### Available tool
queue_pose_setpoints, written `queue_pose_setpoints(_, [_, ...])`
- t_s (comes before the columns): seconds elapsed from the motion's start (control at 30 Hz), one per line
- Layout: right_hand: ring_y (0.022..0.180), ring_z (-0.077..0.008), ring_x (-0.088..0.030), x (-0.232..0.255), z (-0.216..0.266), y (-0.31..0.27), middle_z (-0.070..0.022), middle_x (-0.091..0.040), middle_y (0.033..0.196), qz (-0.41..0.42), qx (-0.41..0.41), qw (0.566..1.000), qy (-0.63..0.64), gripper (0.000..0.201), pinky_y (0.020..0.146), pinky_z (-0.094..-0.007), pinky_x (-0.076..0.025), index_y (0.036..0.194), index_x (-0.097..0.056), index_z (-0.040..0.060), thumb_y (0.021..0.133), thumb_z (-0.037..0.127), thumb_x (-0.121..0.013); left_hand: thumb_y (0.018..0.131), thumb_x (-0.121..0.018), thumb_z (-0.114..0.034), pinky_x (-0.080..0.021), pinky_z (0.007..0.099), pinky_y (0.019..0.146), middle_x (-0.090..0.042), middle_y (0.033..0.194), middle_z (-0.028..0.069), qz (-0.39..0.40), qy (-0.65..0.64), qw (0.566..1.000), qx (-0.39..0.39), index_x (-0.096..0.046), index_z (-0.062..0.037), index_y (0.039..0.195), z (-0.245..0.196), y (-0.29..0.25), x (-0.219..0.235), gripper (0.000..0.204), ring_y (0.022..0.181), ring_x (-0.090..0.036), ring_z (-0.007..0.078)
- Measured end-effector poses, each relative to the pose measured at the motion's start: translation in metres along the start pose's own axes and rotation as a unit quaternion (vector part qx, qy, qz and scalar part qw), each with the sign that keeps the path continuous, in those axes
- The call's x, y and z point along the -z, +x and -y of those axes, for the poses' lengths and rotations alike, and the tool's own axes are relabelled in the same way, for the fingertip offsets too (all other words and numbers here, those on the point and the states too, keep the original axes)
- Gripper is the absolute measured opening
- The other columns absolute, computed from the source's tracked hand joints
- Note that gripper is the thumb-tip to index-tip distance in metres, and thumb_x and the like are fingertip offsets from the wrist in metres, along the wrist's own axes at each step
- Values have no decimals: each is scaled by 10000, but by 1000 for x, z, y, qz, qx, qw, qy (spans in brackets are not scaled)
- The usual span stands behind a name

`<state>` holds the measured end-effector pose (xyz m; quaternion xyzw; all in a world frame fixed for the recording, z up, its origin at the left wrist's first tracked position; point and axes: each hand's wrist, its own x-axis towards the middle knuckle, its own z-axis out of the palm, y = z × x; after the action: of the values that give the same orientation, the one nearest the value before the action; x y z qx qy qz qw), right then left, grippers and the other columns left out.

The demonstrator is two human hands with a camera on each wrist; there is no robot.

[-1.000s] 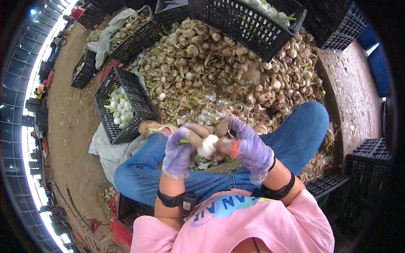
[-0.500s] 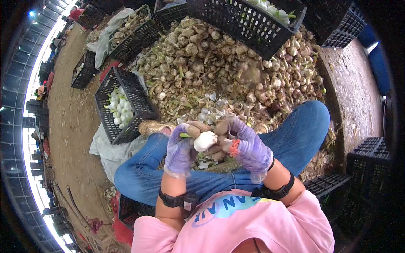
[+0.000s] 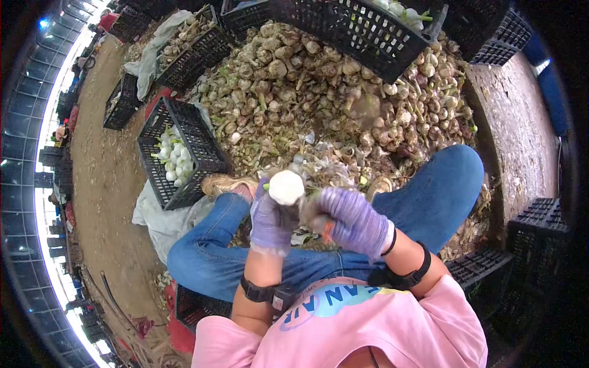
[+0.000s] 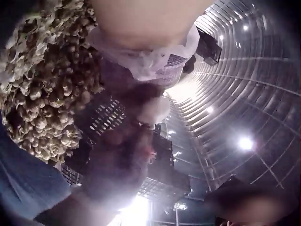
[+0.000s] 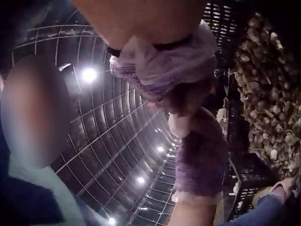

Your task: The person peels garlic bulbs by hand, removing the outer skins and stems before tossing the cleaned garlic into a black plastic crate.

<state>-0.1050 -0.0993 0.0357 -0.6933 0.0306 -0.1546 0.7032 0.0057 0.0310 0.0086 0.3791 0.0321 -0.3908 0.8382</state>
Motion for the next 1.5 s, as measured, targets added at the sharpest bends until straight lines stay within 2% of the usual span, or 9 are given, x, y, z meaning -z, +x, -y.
queue_pose_setpoints(0.1, [667,-200,-567,5,-6,-3,-99,-557,731,172,-103,978,57,135,610,-316,-457,918,-560,11,821,99,-526,803,-596,-111,-565,318,692,-592,1009,130,-2,-57,998,16,-520,-61,1086,1,17,14,296,911,-602,226])
queue_pose_setpoints(0.4, [868,-366,-566,39,-63,15,-207,-590,898,25,-108,986,-126,316,737,-394,-451,937,-597,-11,792,269,-575,742,-633,-17,-546,275,776,-571,1104,124,-33,2,998,-60,-530,14,1109,-17,112,-47,383,964,-579,211])
queue_pose_setpoints(0.57, [812,-355,-583,45,-87,26,-196,-600,844,1,-261,965,-32,326,710,-389,-456,918,-607,17,754,299,-615,851,-509,-19,-544,408,827,-532,1134,185,269,74,942,-187,-458,19,1175,-79,184,-159,331,1049,-541,338])
queue_pose_setpoints(0.8, [1132,-286,-504,67,-129,34,-200,-558,1140,-18,-151,988,-5,643,953,-329,-363,1205,-479,-13,888,529,-342,761,-640,-67,-497,336,803,-441,1273,172,-81,450,881,-120,-350,-34,1315,-48,306,-73,626,1016,-546,280])
queue_pose_setpoints(0.97, [760,-260,-618,77,-144,42,-179,-618,843,-24,-272,962,3,453,684,-334,-463,1216,-498,76,841,329,-484,685,-691,-147,-396,341,933,-379,1269,279,-106,693,703,-119,-342,-84,1325,-10,442,63,732,1139,-460,349])
queue_pose_setpoints(1.1, [850,-248,-618,78,-149,36,-177,-622,953,-30,-315,948,40,381,753,-312,-461,1204,-505,62,844,189,-508,702,-654,-56,-428,357,912,-476,1190,240,-167,753,631,-80,-315,-52,1321,-11,423,17,706,1042,-532,344])
queue_pose_setpoints(1.2, [917,-235,-604,75,-146,32,-169,-616,1015,-69,-296,950,73,367,801,-301,-451,1198,-504,41,857,178,-511,717,-614,35,-474,336,874,-528,1135,195,-132,486,864,1,-303,-41,1302,-17,372,1,666,979,-569,300])
queue_pose_setpoints(1.4, [1023,-231,-569,63,-124,28,-180,-589,1084,-95,-185,977,53,414,877,-326,-420,1177,-506,-12,855,245,-539,657,-720,27,-528,290,718,-553,962,88,25,157,987,18,-400,-57,1082,-19,229,0,539,837,-589,179])
queue_pose_setpoints(1.5, [1059,-227,-534,52,-110,28,-132,-579,1101,-136,-122,983,17,428,927,-328,-388,1175,-515,6,862,297,-531,640,-795,-96,-509,270,668,-555,924,52,83,364,927,-25,-434,-73,1036,-20,152,-17,536,808,-578,141])
